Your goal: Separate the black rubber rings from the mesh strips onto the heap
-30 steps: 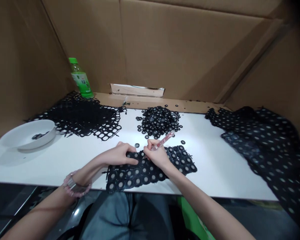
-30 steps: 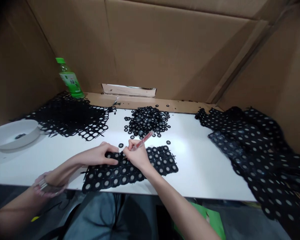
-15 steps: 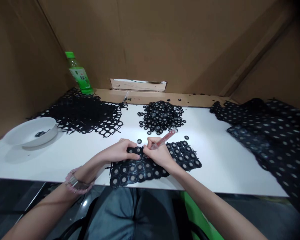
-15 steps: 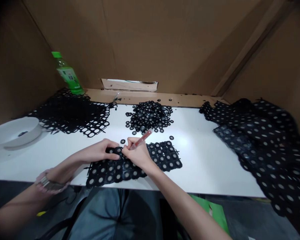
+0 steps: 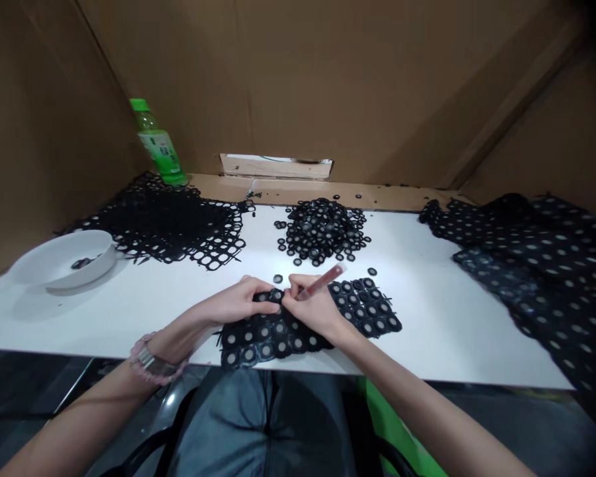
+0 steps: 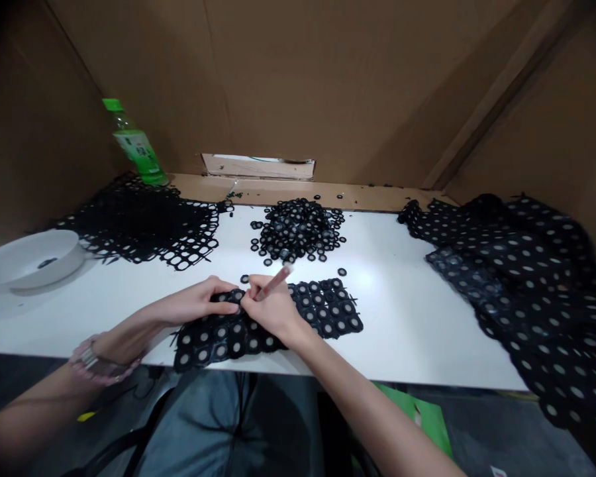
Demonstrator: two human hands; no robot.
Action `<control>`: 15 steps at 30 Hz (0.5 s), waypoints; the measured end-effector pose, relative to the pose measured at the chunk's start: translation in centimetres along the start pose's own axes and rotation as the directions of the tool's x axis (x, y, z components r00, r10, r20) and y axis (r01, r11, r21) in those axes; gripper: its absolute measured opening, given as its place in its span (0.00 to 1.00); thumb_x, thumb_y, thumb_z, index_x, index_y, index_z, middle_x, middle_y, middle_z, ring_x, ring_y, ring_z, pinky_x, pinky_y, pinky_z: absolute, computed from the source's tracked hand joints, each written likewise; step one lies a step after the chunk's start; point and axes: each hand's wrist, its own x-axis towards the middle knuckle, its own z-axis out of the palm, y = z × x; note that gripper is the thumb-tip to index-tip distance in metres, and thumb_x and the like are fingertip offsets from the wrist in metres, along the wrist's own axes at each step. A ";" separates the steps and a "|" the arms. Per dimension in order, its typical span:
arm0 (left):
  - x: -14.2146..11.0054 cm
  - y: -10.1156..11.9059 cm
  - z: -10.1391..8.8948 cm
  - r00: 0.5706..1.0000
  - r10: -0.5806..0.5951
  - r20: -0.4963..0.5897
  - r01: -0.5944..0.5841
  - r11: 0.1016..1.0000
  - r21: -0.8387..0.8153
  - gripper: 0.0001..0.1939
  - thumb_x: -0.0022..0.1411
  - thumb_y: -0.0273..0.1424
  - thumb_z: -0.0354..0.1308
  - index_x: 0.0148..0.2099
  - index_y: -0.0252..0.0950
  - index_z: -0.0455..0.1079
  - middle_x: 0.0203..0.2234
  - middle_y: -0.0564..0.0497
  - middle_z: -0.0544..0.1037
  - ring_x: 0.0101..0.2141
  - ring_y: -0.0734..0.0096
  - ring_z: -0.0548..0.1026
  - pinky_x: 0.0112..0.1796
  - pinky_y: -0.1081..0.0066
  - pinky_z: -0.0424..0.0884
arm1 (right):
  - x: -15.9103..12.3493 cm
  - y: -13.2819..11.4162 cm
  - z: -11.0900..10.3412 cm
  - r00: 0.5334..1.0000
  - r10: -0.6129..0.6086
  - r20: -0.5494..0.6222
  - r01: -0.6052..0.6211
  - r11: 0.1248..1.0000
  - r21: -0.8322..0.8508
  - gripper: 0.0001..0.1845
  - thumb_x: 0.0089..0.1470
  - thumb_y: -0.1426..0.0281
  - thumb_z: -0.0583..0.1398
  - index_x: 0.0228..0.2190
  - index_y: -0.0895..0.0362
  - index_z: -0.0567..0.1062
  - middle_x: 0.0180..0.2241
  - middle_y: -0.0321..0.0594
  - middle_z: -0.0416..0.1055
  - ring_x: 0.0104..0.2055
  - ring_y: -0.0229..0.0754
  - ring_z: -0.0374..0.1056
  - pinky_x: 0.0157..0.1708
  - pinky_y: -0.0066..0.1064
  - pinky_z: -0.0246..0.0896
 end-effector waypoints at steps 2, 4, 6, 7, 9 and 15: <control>-0.1 0.5 0.2 1.000 -0.004 -0.020 0.004 1.000 0.021 0.16 0.53 0.43 0.54 0.31 0.33 0.69 0.25 0.54 0.71 0.29 0.68 0.67 0.30 0.74 0.61 | 0.2 0.1 -0.2 0.998 0.055 -0.025 -0.053 0.996 0.072 0.15 0.39 0.76 0.54 0.12 0.55 0.53 0.12 0.28 0.51 0.16 0.31 0.50 0.18 0.24 0.45; -0.2 0.9 0.4 1.000 -0.003 -0.009 0.003 1.000 0.026 0.16 0.50 0.43 0.57 0.32 0.32 0.68 0.26 0.54 0.72 0.29 0.68 0.68 0.29 0.74 0.61 | 0.5 0.2 -0.4 0.993 0.117 -0.023 -0.112 0.981 0.158 0.15 0.39 0.75 0.54 0.11 0.55 0.53 0.10 0.27 0.52 0.15 0.31 0.53 0.17 0.24 0.47; -0.2 1.0 0.6 1.000 -0.001 0.009 0.001 1.000 0.013 0.17 0.46 0.41 0.61 0.34 0.32 0.69 0.27 0.54 0.73 0.30 0.67 0.69 0.30 0.73 0.63 | 0.6 0.1 -0.5 0.986 0.169 -0.009 -0.162 0.956 0.245 0.15 0.39 0.75 0.54 0.12 0.54 0.53 0.09 0.26 0.52 0.13 0.32 0.55 0.15 0.24 0.47; -0.2 1.0 0.7 1.000 -0.002 0.018 0.002 1.000 0.007 0.18 0.45 0.40 0.62 0.35 0.32 0.69 0.28 0.54 0.73 0.30 0.67 0.69 0.30 0.73 0.63 | 0.5 0.0 -0.6 0.983 0.186 -0.009 -0.176 0.943 0.281 0.15 0.38 0.74 0.55 0.12 0.54 0.52 0.09 0.26 0.52 0.12 0.32 0.56 0.14 0.23 0.46; -0.1 0.9 0.8 1.000 -0.004 0.030 0.004 1.000 -0.005 0.17 0.45 0.38 0.61 0.36 0.32 0.69 0.28 0.53 0.73 0.30 0.67 0.70 0.31 0.73 0.64 | 0.1 -0.3 -0.7 0.979 0.205 -0.025 -0.186 0.931 0.315 0.15 0.38 0.74 0.54 0.12 0.54 0.52 0.09 0.25 0.52 0.11 0.32 0.56 0.13 0.23 0.44; -0.1 0.5 0.7 0.999 0.052 0.007 -0.051 0.997 -0.061 0.14 0.47 0.35 0.60 0.36 0.32 0.69 0.31 0.54 0.74 0.34 0.66 0.70 0.36 0.71 0.65 | -1.7 -1.0 -0.4 0.980 0.194 -0.046 -0.182 0.965 0.188 0.14 0.37 0.77 0.54 0.12 0.55 0.53 0.09 0.26 0.52 0.13 0.30 0.51 0.15 0.24 0.43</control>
